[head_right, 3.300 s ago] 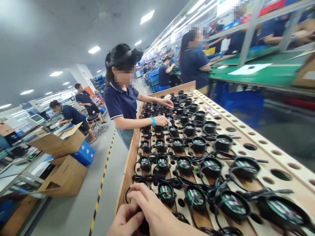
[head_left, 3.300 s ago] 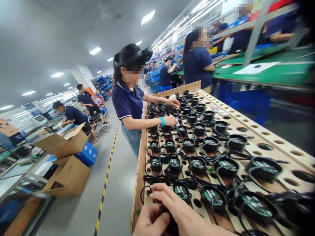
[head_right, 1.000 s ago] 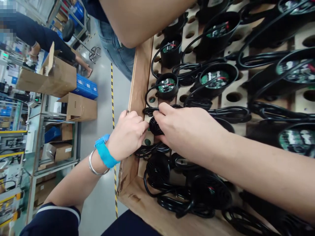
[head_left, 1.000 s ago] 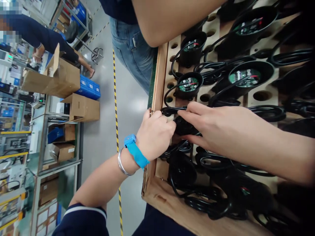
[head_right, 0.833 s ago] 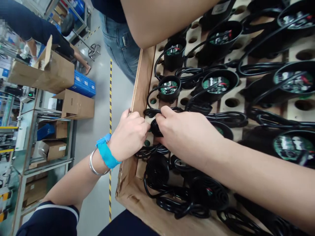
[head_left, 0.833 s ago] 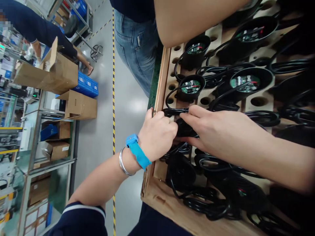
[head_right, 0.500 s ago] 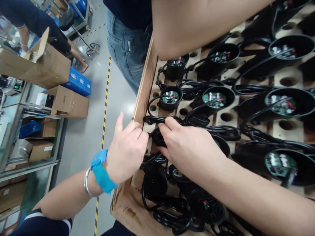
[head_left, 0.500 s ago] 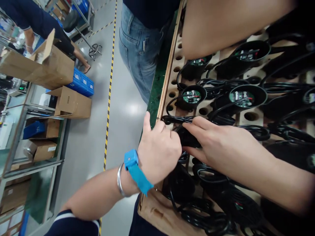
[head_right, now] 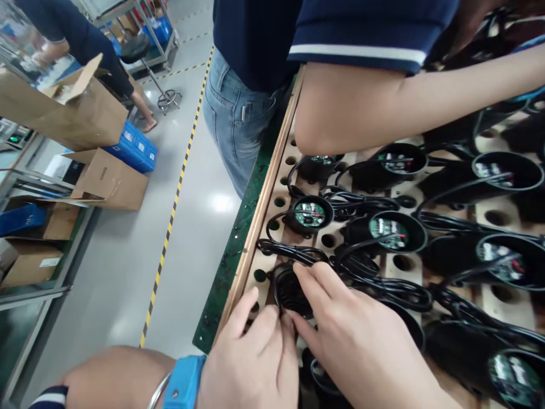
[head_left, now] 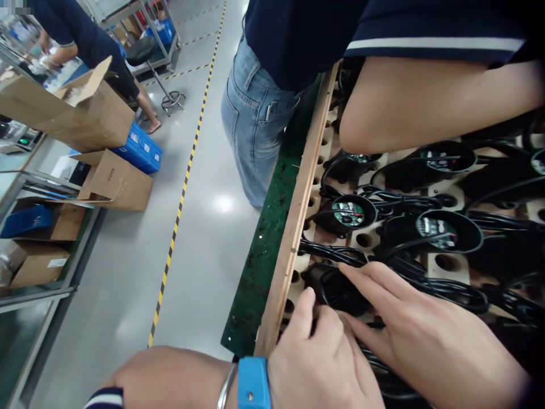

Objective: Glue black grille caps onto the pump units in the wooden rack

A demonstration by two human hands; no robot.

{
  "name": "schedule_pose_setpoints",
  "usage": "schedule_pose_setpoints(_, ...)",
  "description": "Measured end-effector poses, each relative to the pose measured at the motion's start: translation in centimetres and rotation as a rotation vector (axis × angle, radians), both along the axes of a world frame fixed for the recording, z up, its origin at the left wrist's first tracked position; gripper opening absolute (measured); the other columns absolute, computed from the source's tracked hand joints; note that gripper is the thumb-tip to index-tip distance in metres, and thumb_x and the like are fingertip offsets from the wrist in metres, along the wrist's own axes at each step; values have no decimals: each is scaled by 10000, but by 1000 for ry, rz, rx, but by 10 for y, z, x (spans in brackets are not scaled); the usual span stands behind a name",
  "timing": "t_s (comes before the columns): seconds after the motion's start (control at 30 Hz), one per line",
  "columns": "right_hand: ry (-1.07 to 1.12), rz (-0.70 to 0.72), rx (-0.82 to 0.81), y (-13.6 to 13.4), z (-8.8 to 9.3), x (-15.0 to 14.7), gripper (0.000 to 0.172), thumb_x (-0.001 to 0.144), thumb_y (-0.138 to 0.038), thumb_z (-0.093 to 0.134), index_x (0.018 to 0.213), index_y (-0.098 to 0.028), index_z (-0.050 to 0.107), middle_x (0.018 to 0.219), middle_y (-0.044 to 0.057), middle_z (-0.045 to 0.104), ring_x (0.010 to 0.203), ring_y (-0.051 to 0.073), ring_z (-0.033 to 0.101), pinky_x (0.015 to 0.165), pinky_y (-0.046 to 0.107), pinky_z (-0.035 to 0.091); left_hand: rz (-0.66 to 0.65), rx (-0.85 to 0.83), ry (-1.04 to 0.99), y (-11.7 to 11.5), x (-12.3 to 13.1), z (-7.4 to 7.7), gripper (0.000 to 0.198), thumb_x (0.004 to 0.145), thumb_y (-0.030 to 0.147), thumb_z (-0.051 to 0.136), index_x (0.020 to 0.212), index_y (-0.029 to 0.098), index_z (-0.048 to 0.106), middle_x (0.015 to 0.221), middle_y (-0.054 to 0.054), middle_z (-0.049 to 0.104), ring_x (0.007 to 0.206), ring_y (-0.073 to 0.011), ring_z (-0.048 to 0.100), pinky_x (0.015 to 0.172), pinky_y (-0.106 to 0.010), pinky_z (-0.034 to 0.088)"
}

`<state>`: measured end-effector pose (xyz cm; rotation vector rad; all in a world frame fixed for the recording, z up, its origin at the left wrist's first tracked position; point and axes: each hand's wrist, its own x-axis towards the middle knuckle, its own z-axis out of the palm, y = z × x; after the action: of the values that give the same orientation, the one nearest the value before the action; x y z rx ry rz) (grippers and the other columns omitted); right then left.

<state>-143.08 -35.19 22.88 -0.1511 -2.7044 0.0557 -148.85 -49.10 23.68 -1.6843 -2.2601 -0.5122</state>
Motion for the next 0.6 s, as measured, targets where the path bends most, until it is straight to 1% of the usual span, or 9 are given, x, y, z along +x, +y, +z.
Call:
schedule_pose_setpoints(0.07, 1, 19, 9, 0, 1, 1, 388, 966, -171, 360, 803, -108, 706, 882, 88, 639, 478, 74, 504, 391, 225, 396, -36, -44, -5, -7, 5, -14, 279, 833, 69, 451, 890, 49, 723, 842, -131, 732, 914, -225, 685, 1008, -370, 529)
schedule_pose_setpoints(0.17, -9, 46, 35, 0, -1, 3, 387, 943, -146, 408, 690, -165, 701, 951, 80, 647, 589, 101, 570, 397, 230, 393, -128, -159, -7, -18, 7, -31, 274, 818, 85, 472, 912, 87, 728, 945, -134, 741, 1027, -270, 673, 980, -418, 554)
schedule_pose_setpoints(0.23, -17, 44, 51, 0, -2, 2, 382, 939, -144, 414, 697, -170, 709, 961, 81, 646, 715, 134, 630, 402, 228, 408, -180, -200, 9, -23, 8, -39, 280, 814, 78, 470, 899, 129, 732, 950, -111, 745, 1026, -265, 676, 958, -434, 567)
schedule_pose_setpoints(0.3, -21, 41, 60, 0, -3, 1, 376, 940, -139, 393, 761, -143, 723, 959, 92, 643, 818, 160, 655, 413, 221, 438, -233, -205, 30, -25, 10, -45, 276, 812, 81, 480, 890, 147, 737, 962, -95, 747, 1018, -254, 681, 942, -416, 578)
schedule_pose_setpoints(0.37, -22, 40, 44, 1, -3, 2, 380, 938, -129, 369, 810, -115, 726, 962, 102, 643, 830, 165, 662, 412, 216, 456, -282, -199, 49, -25, 15, -53, 276, 811, 95, 488, 907, 131, 744, 990, -110, 745, 997, -257, 689, 918, -392, 593)
schedule_pose_setpoints(0.43, -58, 34, -26, 1, -5, 5, 354, 923, -119, 381, 835, -127, 724, 982, 98, 650, 756, 149, 660, 394, 210, 458, -233, -158, 47, -24, 23, -61, 301, 811, 117, 477, 933, 87, 751, 1004, -156, 738, 950, -270, 703, 863, -373, 620)
schedule_pose_setpoints(0.5, -137, -21, -146, 1, -11, 11, 293, 904, -124, 425, 937, -161, 714, 1029, 85, 652, 646, 125, 637, 387, 213, 468, -81, -83, 10, -19, 31, -65, 334, 817, 152, 466, 946, 39, 751, 1007, -203, 728, 889, -284, 715, 771, -355, 648)
schedule_pose_setpoints(0.53, -172, -60, -213, 1, -14, 14, 274, 895, -133, 453, 1020, -180, 693, 1055, 79, 648, 598, 116, 620, 384, 217, 473, -26, -59, -17, -14, 34, -64, 347, 822, 173, 463, 950, 27, 751, 999, -212, 727, 858, -286, 720, 717, -341, 657)
schedule_pose_setpoints(0.6, -231, -117, -325, 3, -22, 20, 344, 877, -124, 484, 1186, -218, 604, 1100, 66, 633, 572, 109, 611, 405, 220, 492, 34, -107, -94, -1, 37, -55, 350, 834, 195, 458, 946, 45, 753, 974, -199, 734, 797, -285, 725, 616, -335, 658)
